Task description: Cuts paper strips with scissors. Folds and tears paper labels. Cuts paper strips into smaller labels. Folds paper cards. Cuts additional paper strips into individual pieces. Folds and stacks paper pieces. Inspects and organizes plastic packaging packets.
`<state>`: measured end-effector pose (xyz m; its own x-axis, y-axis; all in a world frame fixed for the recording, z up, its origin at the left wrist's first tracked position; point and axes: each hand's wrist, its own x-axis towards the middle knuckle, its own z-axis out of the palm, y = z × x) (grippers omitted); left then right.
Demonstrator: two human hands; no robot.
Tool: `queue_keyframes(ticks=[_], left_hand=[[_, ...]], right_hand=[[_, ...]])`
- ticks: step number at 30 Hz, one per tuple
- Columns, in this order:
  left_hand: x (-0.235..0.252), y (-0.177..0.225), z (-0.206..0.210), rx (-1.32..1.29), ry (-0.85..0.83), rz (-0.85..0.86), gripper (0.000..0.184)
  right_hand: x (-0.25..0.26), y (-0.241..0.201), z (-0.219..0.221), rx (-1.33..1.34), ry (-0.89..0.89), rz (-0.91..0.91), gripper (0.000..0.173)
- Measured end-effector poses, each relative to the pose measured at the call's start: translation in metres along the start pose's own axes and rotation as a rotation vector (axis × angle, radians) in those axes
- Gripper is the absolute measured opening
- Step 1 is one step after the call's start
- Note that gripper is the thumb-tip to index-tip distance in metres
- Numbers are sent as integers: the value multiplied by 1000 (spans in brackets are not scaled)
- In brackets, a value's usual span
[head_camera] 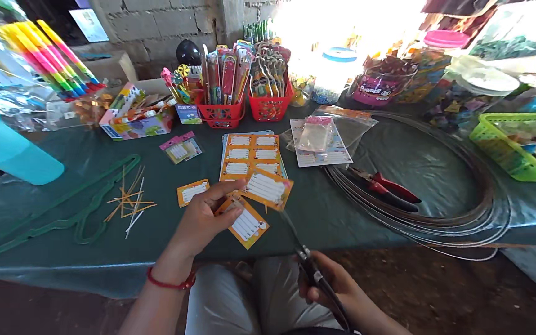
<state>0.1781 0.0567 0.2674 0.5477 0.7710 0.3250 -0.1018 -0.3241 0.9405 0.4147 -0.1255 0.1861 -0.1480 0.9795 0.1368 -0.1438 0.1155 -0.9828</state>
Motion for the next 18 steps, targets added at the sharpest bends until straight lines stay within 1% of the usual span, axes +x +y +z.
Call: queue_keyframes(ticks=[2,5,6,8,9,10,11,13,14,16,18], left_hand=[[-7,-4,11,31,-20,43,39],[-20,-8,38,63,-105,80,37],[-24,-10,45,74,-124,83,37],[-30,-12,48,87,-136,99,36],[-31,-14,43,100,-103,117,34],[-31,-15,35,123,-25,126,29],[-29,-15,23,165,96,104,23],[-20,-15,-6,366,354,-15,18],[-14,-17,-23,499,437,-94,19],[-2,-23,-51,730,500,-229,20],[6,-23,-65,947,472,-342,21]], right_hand=[[8,-2,3,5,169,-102,52],[33,-5,10,120,389,-239,59],[41,-8,13,170,450,-255,61],[54,-16,18,219,550,-257,54],[58,-20,18,222,575,-256,50],[60,-23,18,216,575,-258,49],[60,-24,16,199,566,-262,48],[60,-23,13,177,547,-267,46],[59,-22,13,175,547,-256,47],[57,-20,12,191,546,-227,48],[57,-19,13,185,529,-196,50]])
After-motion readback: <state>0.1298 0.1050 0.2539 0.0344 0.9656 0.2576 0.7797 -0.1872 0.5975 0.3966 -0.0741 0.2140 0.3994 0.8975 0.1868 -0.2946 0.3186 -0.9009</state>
